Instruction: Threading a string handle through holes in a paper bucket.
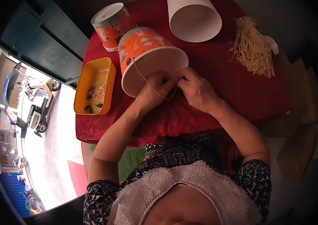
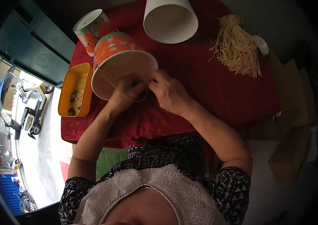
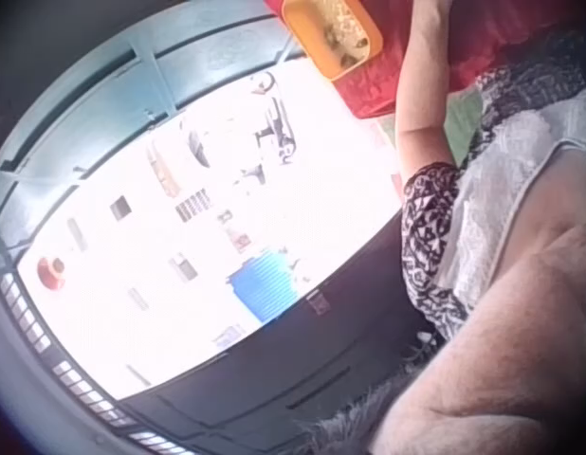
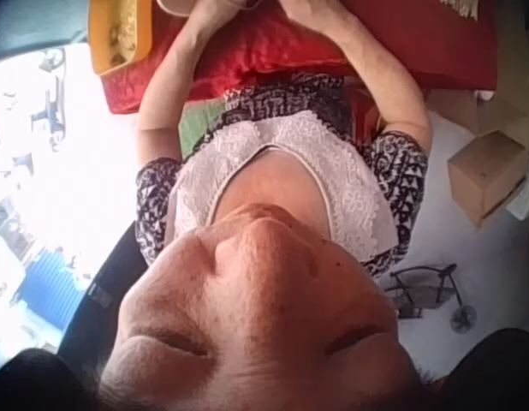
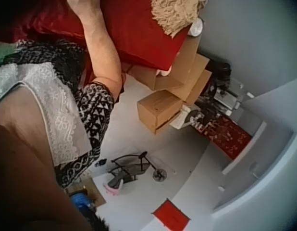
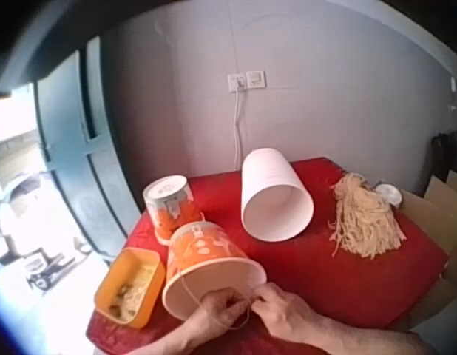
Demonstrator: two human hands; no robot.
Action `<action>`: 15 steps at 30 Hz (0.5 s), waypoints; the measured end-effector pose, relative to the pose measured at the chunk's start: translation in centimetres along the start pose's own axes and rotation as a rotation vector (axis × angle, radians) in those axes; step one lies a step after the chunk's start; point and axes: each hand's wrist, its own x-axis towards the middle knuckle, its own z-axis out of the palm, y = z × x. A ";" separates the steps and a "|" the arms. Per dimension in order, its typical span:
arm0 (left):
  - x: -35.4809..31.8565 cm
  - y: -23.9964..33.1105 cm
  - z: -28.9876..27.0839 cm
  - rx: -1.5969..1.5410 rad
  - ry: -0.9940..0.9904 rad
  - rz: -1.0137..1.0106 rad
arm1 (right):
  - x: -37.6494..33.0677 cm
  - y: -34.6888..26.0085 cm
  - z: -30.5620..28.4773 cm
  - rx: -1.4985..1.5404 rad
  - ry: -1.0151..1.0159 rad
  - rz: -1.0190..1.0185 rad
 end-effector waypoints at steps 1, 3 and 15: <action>-0.1 -0.1 0.0 0.000 -0.003 0.000 | -0.1 0.0 0.0 -0.002 0.012 0.012; -0.2 -0.4 -0.1 0.044 -0.009 0.084 | -0.2 -0.4 -0.3 -0.017 0.000 0.057; -0.3 -1.5 1.7 0.258 0.098 0.258 | -0.6 -0.1 0.5 0.040 -0.019 0.278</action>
